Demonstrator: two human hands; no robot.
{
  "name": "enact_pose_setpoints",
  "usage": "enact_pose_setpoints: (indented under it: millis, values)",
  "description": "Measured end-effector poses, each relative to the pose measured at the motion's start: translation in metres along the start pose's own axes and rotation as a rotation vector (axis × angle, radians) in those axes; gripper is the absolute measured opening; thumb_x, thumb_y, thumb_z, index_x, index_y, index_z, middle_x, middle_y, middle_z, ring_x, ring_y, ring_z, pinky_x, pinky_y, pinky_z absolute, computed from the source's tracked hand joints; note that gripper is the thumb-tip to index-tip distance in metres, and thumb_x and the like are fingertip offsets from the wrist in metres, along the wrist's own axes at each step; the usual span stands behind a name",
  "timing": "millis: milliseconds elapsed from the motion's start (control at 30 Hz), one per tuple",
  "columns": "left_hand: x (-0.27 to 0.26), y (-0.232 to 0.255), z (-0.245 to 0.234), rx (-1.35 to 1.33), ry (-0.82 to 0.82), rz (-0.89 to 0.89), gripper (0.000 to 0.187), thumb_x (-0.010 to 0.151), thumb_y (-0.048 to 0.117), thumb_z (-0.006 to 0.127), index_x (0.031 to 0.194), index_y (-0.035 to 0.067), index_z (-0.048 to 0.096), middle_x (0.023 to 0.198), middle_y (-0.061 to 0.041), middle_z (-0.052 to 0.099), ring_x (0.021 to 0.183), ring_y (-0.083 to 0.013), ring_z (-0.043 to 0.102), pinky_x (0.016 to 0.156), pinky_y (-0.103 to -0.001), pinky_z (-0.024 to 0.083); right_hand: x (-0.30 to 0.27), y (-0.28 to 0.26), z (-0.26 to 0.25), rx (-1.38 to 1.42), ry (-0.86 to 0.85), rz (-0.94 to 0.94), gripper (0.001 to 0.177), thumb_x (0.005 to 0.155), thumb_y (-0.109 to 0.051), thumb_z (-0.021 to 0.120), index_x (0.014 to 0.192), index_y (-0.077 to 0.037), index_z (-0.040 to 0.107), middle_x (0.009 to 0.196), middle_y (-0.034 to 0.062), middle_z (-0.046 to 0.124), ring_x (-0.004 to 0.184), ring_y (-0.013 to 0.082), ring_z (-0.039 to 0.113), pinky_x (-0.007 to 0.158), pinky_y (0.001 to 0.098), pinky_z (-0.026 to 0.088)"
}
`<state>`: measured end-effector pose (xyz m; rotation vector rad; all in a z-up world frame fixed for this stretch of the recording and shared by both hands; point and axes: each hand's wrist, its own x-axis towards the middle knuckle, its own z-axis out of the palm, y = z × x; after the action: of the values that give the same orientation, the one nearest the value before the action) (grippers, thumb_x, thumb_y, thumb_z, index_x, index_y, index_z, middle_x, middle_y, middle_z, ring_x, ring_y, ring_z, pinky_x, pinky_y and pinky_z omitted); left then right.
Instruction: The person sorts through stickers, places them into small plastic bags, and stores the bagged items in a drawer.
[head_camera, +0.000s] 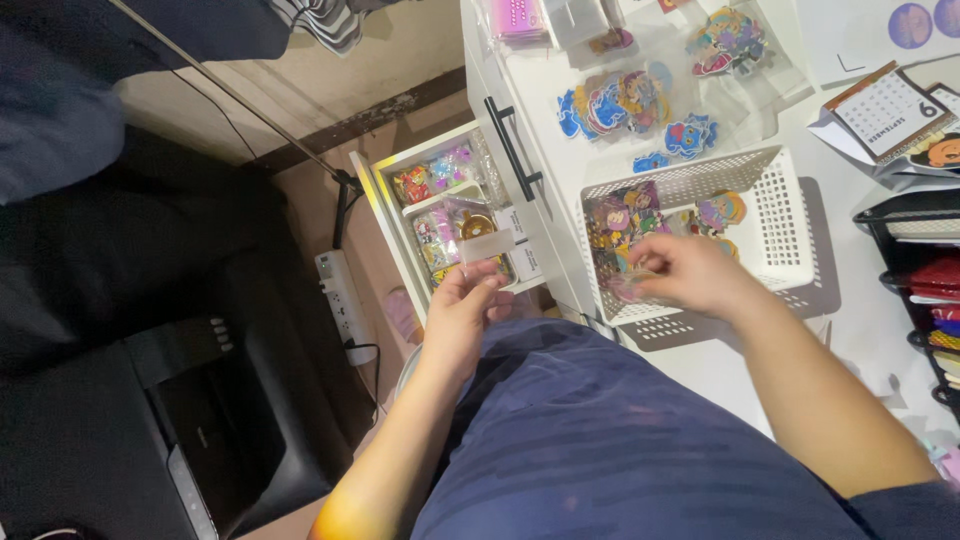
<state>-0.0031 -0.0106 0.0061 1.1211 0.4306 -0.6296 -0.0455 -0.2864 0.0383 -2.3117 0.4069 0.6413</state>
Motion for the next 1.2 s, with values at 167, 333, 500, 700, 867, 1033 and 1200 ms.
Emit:
enact_pose_setpoints:
  millis: [167,333,500,700,867,1033,1200]
  values:
    - [-0.005,0.002,0.001,0.017,0.012,-0.005,0.025,0.084,0.002,0.056,0.109,0.0,0.057,0.089,-0.008,0.061,0.071,-0.0151,0.066,0.063,-0.024,0.057,0.017,0.006,0.027,-0.266,0.064,-0.027,0.047,0.074,-0.017,0.071,0.119,-0.015,0.059,0.099,0.0108,0.069,0.1,0.0257,0.064,0.085,0.0382,0.05]
    - [-0.008,0.001,-0.001,0.019,0.009,-0.003,0.025,0.084,0.001,0.056,0.109,0.0,0.056,0.088,-0.007,0.061,0.071,-0.0145,0.066,0.063,-0.024,0.057,0.028,0.027,0.039,-0.415,0.162,-0.062,0.033,0.067,-0.026,0.077,0.095,-0.015,0.064,0.097,0.0046,0.061,0.095,0.0276,0.062,0.083,0.037,0.05]
    - [-0.007,0.005,0.003,-0.019,-0.019,0.024,0.026,0.082,0.0,0.059,0.107,0.002,0.055,0.083,-0.008,0.062,0.068,-0.0147,0.065,0.059,-0.024,0.057,0.021,0.038,0.006,0.121,0.062,-0.048,0.026,0.066,-0.01,0.076,0.088,-0.006,0.062,0.075,0.0115,0.064,0.068,0.0269,0.064,0.062,0.0362,0.051]
    - [-0.01,0.019,0.019,0.009,-0.159,0.002,0.037,0.074,0.003,0.071,0.106,0.006,0.053,0.075,-0.011,0.067,0.06,-0.0163,0.061,0.053,-0.03,0.052,-0.002,0.002,-0.035,0.661,0.26,0.048,0.032,0.075,-0.001,0.07,0.105,-0.008,0.06,0.066,0.0089,0.053,0.044,0.0172,0.05,0.04,0.0302,0.044]
    - [-0.018,0.03,0.033,0.051,-0.309,0.028,0.038,0.072,0.008,0.073,0.105,0.004,0.054,0.065,-0.012,0.063,0.052,-0.015,0.055,0.052,-0.031,0.05,-0.003,-0.028,-0.03,0.71,0.293,-0.056,0.02,0.079,-0.009,0.069,0.099,-0.01,0.064,0.067,0.0069,0.058,0.04,0.0162,0.053,0.033,0.02,0.039]
    - [-0.032,0.048,0.043,0.216,-0.4,0.061,0.039,0.071,0.014,0.074,0.104,0.009,0.055,0.067,-0.003,0.061,0.051,-0.01,0.052,0.045,-0.023,0.043,-0.003,-0.054,-0.019,0.819,0.076,-0.102,0.026,0.076,0.0,0.067,0.101,0.0,0.064,0.073,0.0111,0.059,0.063,0.0159,0.057,0.043,0.0291,0.055]
    - [-0.03,0.041,0.042,0.255,-0.428,0.098,0.041,0.071,0.007,0.074,0.107,0.009,0.055,0.067,0.0,0.058,0.055,-0.0083,0.053,0.054,-0.023,0.044,-0.014,-0.081,-0.028,0.764,0.106,-0.12,0.024,0.071,0.001,0.071,0.094,-0.002,0.063,0.072,0.0084,0.057,0.057,0.0155,0.055,0.04,0.026,0.052]
